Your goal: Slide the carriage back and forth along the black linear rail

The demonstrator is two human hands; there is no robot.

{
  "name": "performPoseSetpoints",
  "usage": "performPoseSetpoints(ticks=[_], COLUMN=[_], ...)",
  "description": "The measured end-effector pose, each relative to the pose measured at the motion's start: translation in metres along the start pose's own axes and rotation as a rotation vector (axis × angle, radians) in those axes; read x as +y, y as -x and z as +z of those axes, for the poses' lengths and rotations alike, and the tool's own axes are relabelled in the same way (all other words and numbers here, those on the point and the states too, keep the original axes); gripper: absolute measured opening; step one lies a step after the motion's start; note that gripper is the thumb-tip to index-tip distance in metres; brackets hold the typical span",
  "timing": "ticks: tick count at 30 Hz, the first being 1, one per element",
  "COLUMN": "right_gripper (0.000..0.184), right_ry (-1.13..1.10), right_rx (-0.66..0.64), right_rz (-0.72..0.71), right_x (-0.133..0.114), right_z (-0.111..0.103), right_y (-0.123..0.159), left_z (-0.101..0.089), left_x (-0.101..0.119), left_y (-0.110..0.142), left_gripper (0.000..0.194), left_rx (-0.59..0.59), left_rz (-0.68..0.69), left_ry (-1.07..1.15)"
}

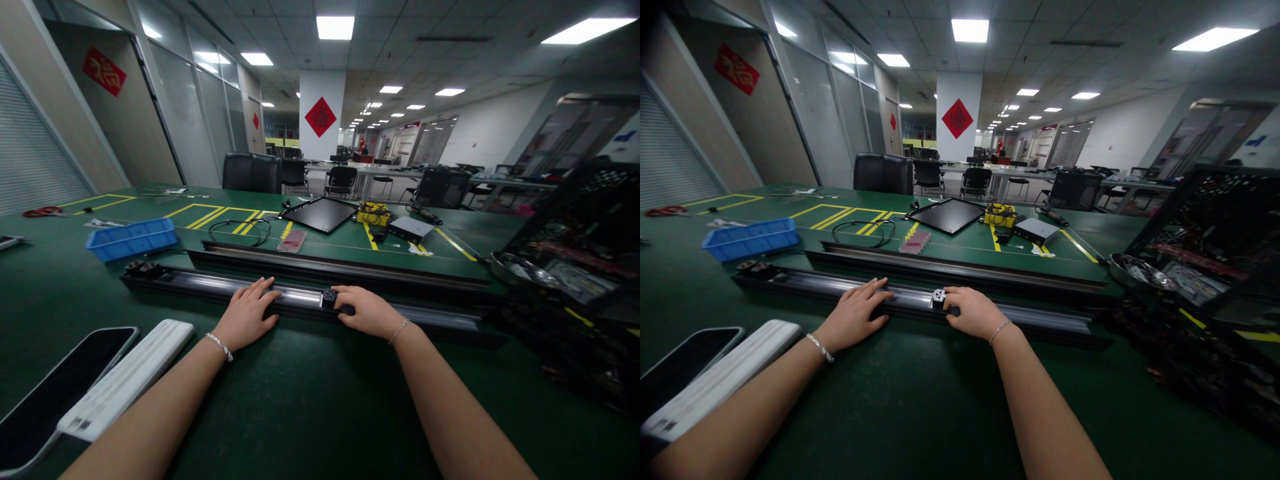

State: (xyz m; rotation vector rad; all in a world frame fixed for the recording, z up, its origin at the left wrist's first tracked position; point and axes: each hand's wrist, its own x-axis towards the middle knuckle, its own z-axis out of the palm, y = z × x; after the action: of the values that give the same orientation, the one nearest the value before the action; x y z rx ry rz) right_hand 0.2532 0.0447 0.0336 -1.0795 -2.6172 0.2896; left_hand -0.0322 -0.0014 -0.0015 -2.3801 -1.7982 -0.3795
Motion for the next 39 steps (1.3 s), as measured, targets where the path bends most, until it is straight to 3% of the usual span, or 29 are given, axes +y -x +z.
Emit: performPoseSetpoints(ticks=[5,12,22,39], right_gripper=[0.019,0.057,0.051,0.043], right_ry=[0.060,0.291,0.333,0.297], right_rx=[0.030,0.035,0.145,0.172], right_rz=[0.027,0.149,0.175,0.196], right_x=[-0.011,-0.015,-0.015,-0.015], right_z=[-0.002,0.012,0.025,0.024], right_y=[0.007,0.044,0.048,0.045], left_z=[0.000,-0.001,-0.001,-0.001], left_x=[0.001,0.003,0.003,0.003], left_y=[0.000,0.000,0.000,0.000], left_gripper=[0.044,0.043,0.042,0.043], left_rx=[0.001,0.004,0.004,-0.009], left_rz=[-0.003,-0.010,-0.012,-0.006], left_ry=[-0.012,-0.005,-0.021,-0.038])
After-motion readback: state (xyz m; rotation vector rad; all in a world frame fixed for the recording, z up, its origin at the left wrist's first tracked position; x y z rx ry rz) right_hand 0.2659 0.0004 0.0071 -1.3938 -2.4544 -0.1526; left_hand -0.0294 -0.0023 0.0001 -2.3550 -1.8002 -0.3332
